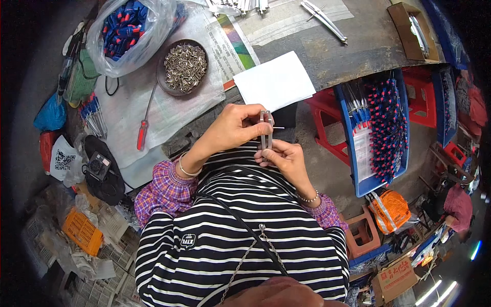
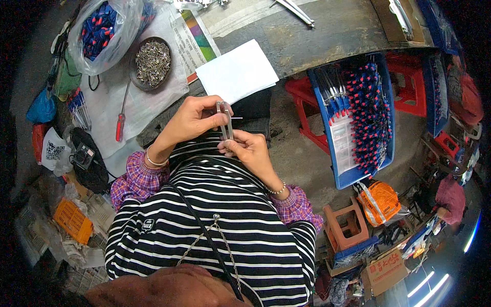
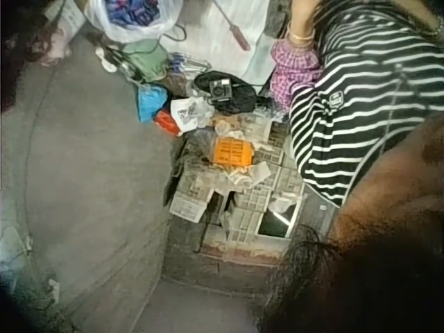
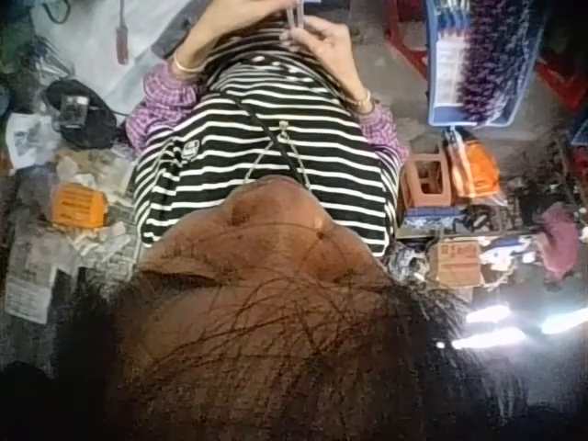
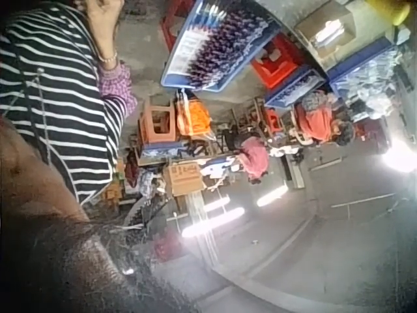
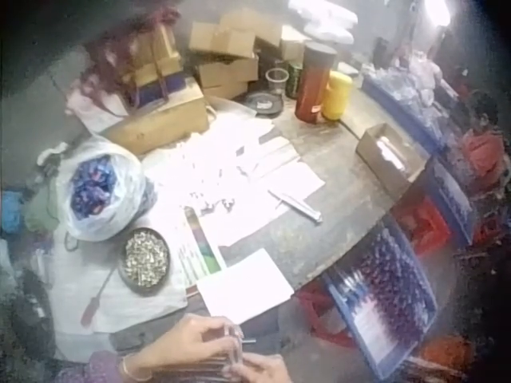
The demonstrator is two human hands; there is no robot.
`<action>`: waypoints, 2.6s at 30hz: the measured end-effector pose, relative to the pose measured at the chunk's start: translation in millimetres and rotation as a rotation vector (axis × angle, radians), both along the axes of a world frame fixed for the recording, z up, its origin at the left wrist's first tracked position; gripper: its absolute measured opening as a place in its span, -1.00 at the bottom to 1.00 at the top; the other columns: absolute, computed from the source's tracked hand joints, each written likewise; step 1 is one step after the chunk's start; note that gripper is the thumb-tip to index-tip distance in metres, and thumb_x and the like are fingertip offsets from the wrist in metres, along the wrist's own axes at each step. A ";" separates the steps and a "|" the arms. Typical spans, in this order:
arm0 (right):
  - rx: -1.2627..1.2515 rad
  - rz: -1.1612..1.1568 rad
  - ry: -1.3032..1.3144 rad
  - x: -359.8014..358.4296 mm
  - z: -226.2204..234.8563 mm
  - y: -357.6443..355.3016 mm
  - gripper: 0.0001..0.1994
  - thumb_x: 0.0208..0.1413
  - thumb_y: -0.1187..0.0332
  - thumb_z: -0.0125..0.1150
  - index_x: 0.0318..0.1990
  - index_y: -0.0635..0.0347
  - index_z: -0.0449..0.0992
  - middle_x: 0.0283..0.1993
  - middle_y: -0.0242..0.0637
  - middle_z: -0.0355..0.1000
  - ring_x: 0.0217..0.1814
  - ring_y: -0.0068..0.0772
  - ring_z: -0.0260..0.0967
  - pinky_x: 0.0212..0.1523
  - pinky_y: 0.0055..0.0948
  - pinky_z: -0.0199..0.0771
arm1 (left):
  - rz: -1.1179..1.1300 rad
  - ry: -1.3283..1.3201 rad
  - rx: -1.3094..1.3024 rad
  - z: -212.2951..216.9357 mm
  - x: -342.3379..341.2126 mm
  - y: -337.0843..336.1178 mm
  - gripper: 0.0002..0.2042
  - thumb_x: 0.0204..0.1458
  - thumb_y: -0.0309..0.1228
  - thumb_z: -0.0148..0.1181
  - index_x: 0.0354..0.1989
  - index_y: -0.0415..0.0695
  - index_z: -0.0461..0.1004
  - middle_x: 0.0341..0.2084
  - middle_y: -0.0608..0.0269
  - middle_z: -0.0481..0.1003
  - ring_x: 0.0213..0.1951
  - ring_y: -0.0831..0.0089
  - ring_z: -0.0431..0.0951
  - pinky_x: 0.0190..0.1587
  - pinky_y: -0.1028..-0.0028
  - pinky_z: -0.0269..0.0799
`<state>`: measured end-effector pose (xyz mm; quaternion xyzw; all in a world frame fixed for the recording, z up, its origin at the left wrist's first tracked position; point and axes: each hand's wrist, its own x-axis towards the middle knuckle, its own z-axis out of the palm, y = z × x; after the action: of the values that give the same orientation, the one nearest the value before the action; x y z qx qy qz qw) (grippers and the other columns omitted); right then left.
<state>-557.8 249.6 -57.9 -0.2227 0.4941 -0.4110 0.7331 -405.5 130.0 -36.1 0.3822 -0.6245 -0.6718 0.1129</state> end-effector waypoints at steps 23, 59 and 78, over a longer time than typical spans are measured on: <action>-0.303 -0.142 0.723 -71.7 13.4 -37.0 -0.88 0.07 0.52 0.00 -0.38 0.41 0.44 -0.49 -0.26 0.47 -0.44 -0.53 0.44 -0.38 -0.60 0.42 | 0.620 -0.414 -0.747 28.8 101.7 -0.6 -0.75 -0.09 -0.56 0.11 -0.17 -0.24 0.43 -0.25 0.19 0.47 -0.23 0.46 0.46 -0.15 0.47 0.37; -0.129 -0.207 -0.034 -48.0 1.0 -20.1 -0.82 0.13 0.45 0.00 -0.21 0.43 0.41 -0.40 -0.19 0.45 -0.40 -0.46 0.44 -0.32 -0.56 0.45 | 0.757 -0.278 -0.318 33.5 177.3 26.4 -0.84 0.02 -0.57 -0.07 -0.20 -0.23 0.32 -0.42 0.35 0.35 -0.37 0.62 0.35 -0.31 0.63 0.31; -0.178 -0.063 0.050 -2.3 12.1 -17.6 -0.81 0.13 0.48 -0.02 -0.20 0.44 0.44 -0.43 -0.23 0.48 -0.41 -0.54 0.44 -0.34 -0.62 0.44 | 0.272 0.024 0.067 19.5 -3.0 -5.1 -0.88 -0.10 -0.49 0.21 -0.42 -0.28 0.48 -0.68 0.43 0.41 -0.67 0.78 0.29 -0.63 0.72 0.13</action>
<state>-560.1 231.9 -45.9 -0.2813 0.4807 -0.4705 0.6845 -408.5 124.9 -16.6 0.4587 -0.5428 -0.6751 0.1977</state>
